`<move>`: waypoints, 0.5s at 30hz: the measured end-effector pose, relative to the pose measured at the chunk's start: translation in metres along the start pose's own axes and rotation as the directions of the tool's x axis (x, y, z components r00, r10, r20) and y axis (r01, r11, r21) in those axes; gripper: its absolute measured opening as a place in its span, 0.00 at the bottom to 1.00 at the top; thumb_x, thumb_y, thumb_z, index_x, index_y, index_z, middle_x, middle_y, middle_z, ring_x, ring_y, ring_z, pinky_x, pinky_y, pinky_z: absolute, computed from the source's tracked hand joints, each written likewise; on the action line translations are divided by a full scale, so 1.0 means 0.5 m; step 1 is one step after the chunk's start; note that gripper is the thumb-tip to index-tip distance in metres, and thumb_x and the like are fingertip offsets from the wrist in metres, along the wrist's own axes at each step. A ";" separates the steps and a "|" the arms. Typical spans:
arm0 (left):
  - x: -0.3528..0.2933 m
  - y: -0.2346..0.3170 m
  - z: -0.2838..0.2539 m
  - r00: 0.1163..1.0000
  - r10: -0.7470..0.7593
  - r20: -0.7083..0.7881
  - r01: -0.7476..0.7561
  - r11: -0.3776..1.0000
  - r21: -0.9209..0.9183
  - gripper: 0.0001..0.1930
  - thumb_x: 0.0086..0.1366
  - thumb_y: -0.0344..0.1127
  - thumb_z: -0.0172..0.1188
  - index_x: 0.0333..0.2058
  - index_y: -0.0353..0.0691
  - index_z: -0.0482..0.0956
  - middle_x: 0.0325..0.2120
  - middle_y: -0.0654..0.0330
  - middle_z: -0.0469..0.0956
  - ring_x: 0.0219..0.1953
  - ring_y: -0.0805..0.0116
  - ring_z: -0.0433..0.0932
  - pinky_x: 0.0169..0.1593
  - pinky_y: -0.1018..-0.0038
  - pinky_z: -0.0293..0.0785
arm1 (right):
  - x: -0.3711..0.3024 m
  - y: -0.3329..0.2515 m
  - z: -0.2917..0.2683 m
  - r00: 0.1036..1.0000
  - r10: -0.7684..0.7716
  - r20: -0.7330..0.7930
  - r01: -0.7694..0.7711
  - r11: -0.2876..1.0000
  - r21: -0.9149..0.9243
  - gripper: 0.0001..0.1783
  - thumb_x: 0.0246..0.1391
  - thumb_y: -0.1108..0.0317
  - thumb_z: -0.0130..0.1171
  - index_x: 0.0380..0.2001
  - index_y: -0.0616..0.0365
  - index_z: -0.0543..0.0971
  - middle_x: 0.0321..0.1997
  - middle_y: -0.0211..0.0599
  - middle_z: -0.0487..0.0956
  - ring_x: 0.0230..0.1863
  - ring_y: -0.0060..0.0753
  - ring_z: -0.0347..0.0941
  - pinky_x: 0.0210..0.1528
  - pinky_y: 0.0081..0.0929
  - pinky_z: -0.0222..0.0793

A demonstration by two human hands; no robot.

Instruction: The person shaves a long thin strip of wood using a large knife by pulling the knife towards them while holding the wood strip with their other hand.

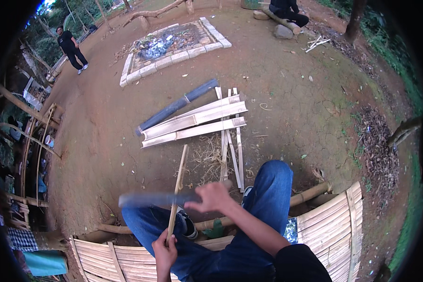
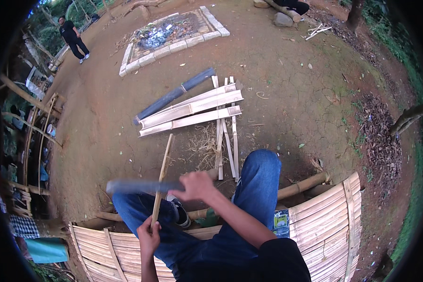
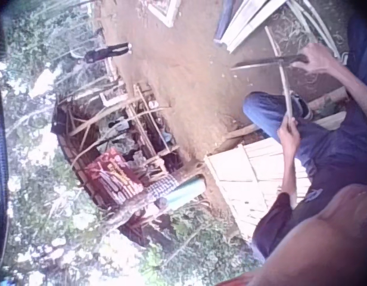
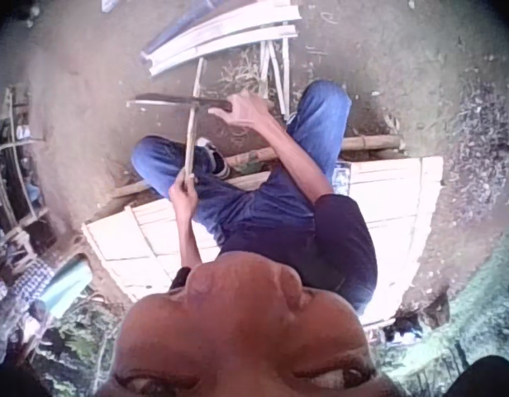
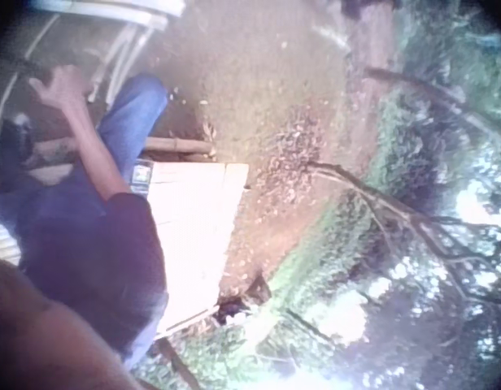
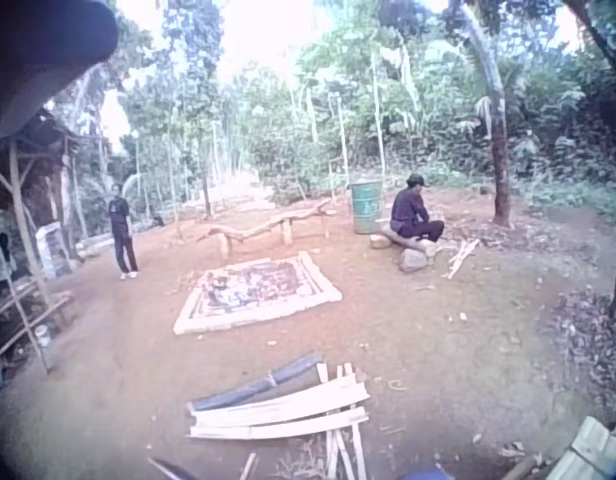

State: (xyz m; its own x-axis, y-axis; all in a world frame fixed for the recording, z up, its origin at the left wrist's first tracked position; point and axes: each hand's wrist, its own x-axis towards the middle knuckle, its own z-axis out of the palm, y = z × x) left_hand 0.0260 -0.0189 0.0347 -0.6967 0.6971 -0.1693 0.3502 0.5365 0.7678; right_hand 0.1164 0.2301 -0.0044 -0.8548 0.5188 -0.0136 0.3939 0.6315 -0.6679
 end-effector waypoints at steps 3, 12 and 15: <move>0.007 0.027 -0.007 0.999 0.035 0.005 -0.036 0.999 0.026 0.14 0.62 0.24 0.53 0.47 0.30 0.76 0.18 0.55 0.76 0.22 0.76 0.76 0.29 0.77 0.72 | 0.002 0.027 0.010 0.983 0.158 -0.095 -0.160 0.987 -0.019 0.39 0.45 0.28 0.53 0.20 0.61 0.81 0.18 0.49 0.78 0.24 0.49 0.79 0.28 0.44 0.75; -0.011 0.012 -0.033 1.000 0.017 -0.019 -0.018 1.000 -0.021 0.13 0.63 0.24 0.53 0.46 0.31 0.77 0.17 0.57 0.76 0.20 0.76 0.73 0.26 0.79 0.68 | 0.010 0.006 -0.016 0.996 0.041 -0.079 -0.052 0.988 -0.144 0.40 0.45 0.26 0.51 0.17 0.58 0.78 0.16 0.43 0.77 0.20 0.45 0.78 0.24 0.40 0.74; 0.016 -0.012 -0.034 1.000 0.019 0.006 -0.018 1.000 -0.005 0.14 0.63 0.24 0.53 0.48 0.32 0.77 0.17 0.58 0.75 0.20 0.77 0.73 0.27 0.79 0.69 | 0.053 0.060 -0.020 0.969 0.153 -0.193 -0.171 0.982 -0.083 0.41 0.46 0.25 0.48 0.19 0.58 0.80 0.15 0.44 0.76 0.21 0.47 0.78 0.25 0.42 0.75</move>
State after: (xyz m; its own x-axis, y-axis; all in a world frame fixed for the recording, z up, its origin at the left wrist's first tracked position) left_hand 0.0075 -0.0245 0.0394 -0.6866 0.7096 -0.1585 0.3598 0.5211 0.7739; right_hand 0.1087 0.2684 -0.0174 -0.7032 0.7104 0.0284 0.5609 0.5789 -0.5917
